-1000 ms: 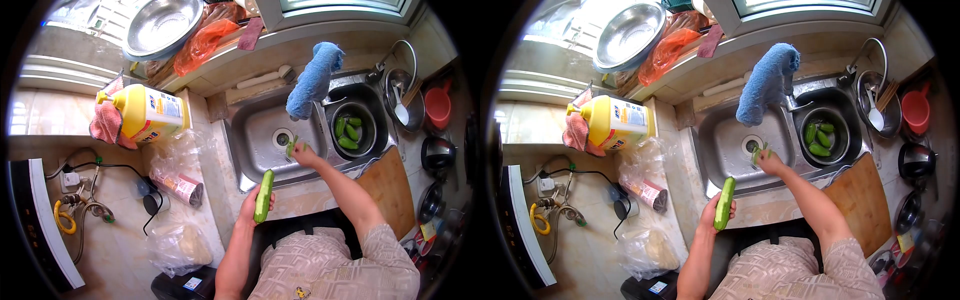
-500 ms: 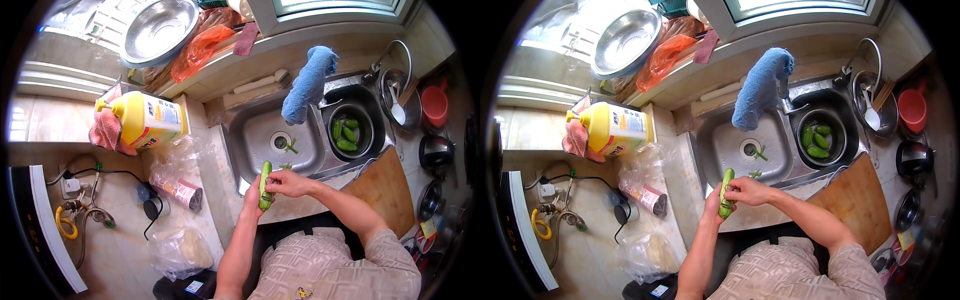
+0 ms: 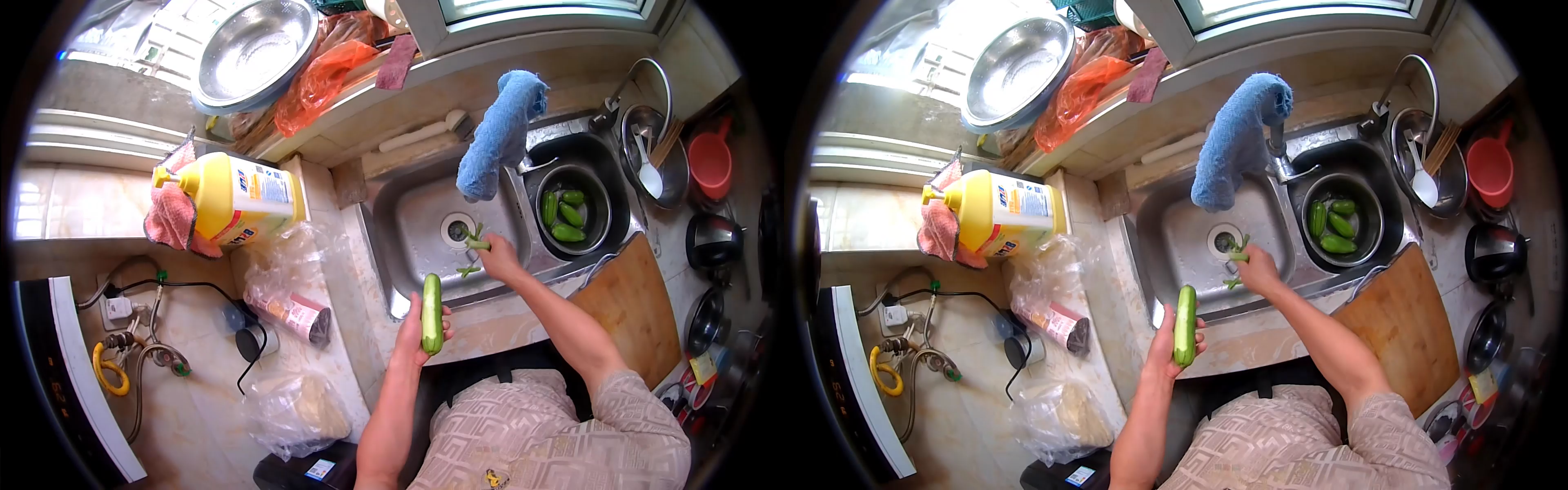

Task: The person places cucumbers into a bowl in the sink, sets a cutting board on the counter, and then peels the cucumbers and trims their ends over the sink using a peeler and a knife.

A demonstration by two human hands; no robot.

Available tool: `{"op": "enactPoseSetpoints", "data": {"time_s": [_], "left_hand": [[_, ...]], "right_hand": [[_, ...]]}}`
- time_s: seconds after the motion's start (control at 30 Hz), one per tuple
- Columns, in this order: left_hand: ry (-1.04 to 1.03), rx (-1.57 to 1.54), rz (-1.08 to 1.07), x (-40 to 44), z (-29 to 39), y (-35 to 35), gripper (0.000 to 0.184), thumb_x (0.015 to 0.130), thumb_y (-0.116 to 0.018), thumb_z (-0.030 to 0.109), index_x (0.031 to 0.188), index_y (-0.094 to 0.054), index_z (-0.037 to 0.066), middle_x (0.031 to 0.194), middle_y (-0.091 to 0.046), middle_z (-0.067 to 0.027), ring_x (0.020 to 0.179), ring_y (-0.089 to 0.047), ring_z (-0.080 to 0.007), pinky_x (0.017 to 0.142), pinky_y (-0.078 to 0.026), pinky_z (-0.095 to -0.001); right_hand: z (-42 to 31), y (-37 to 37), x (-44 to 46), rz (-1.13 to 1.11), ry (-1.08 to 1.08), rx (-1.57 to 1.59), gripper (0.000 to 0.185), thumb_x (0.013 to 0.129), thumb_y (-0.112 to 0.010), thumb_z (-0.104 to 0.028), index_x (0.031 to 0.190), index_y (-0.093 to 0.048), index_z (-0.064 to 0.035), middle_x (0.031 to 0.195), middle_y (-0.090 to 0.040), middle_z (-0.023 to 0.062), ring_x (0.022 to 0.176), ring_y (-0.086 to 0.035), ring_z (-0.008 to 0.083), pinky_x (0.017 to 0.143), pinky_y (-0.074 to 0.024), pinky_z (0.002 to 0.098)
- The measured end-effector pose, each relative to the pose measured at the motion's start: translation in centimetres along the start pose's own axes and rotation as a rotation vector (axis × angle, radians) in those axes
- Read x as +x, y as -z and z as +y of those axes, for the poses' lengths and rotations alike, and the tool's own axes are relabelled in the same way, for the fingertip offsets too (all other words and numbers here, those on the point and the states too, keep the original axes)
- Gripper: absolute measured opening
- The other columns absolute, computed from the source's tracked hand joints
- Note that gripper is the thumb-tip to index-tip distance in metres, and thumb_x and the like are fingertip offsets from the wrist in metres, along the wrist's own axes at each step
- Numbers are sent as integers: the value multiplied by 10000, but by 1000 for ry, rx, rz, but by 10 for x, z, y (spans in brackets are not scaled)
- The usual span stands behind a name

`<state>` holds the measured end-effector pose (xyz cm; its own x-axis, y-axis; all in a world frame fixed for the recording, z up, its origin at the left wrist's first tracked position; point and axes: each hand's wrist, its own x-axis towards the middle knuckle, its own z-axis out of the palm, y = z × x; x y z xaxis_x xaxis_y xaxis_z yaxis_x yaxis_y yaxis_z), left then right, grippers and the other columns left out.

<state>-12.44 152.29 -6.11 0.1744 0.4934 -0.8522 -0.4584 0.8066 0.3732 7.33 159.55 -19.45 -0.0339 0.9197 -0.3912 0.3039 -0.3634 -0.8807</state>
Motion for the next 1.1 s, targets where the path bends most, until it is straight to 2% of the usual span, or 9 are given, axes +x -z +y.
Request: {"op": "enactPoseSetpoints", "data": {"time_s": [0.13,0.27,0.37,0.47,0.7,0.8,0.9,1.03,1.1], "left_hand": [[34,2,34,17,5,0,476,1019,-315,468,1083,-559,64,809,-593,-58,633,-573,-164,526,-521,-317],[109,-19,-12,34,6,5,410,1021,-318,434,1064,-552,100,750,-575,-36,564,-544,-162,470,-483,-306],[102,85,57,26,8,-7,392,1024,-312,420,1028,-543,103,757,-566,-40,562,-534,-162,453,-456,-303],[59,139,109,22,8,-9,397,1027,-295,421,1052,-536,106,775,-562,-50,583,-528,-159,461,-449,-295],[137,134,-28,4,2,3,433,1027,-282,444,1154,-518,105,776,-553,-57,614,-511,-144,473,-443,-274],[133,88,-124,-9,-2,5,479,1021,-295,470,1250,-507,107,783,-555,-55,634,-522,-145,497,-459,-275],[54,51,23,-17,0,-9,499,1015,-326,478,1304,-497,109,803,-570,-61,664,-541,-150,522,-477,-275],[12,-2,-36,12,-3,11,480,1018,-332,454,1252,-519,79,827,-588,-66,686,-554,-155,548,-493,-286],[50,-57,-67,23,1,9,493,1030,-296,433,1267,-497,49,827,-581,-63,666,-544,-157,558,-493,-293]], "right_hand": [[-82,20,-50,-609,-166,240,248,941,-598,-278,860,-640,-48,733,-606,8,577,-512,89,516,-433,270],[-102,16,-72,-825,-49,281,267,962,-575,-294,890,-621,-42,772,-619,-4,602,-514,76,529,-437,260],[-68,-3,-60,-703,222,414,265,963,-581,-278,881,-616,-27,796,-627,3,663,-532,81,587,-452,271],[-84,5,-58,-690,163,385,258,961,-589,-258,887,-616,-12,821,-633,13,718,-541,85,637,-454,281],[-52,5,-9,-514,-102,367,261,917,-639,-306,889,-646,-47,669,-537,-20,542,-483,73,465,-408,249],[3,-4,22,-76,37,-121,169,874,-627,-181,882,-668,-17,818,-683,161,733,-671,316,640,-523,398],[12,17,15,-112,40,-672,141,854,-608,-124,905,-678,-13,906,-670,246,888,-657,411,747,-520,447],[-18,15,-15,-159,-2,51,256,897,-651,-274,881,-635,-19,755,-661,66,664,-607,166,606,-497,329],[-62,23,-50,-482,-168,378,284,931,-626,-315,880,-607,-36,704,-592,-18,629,-506,55,555,-439,248]]}}
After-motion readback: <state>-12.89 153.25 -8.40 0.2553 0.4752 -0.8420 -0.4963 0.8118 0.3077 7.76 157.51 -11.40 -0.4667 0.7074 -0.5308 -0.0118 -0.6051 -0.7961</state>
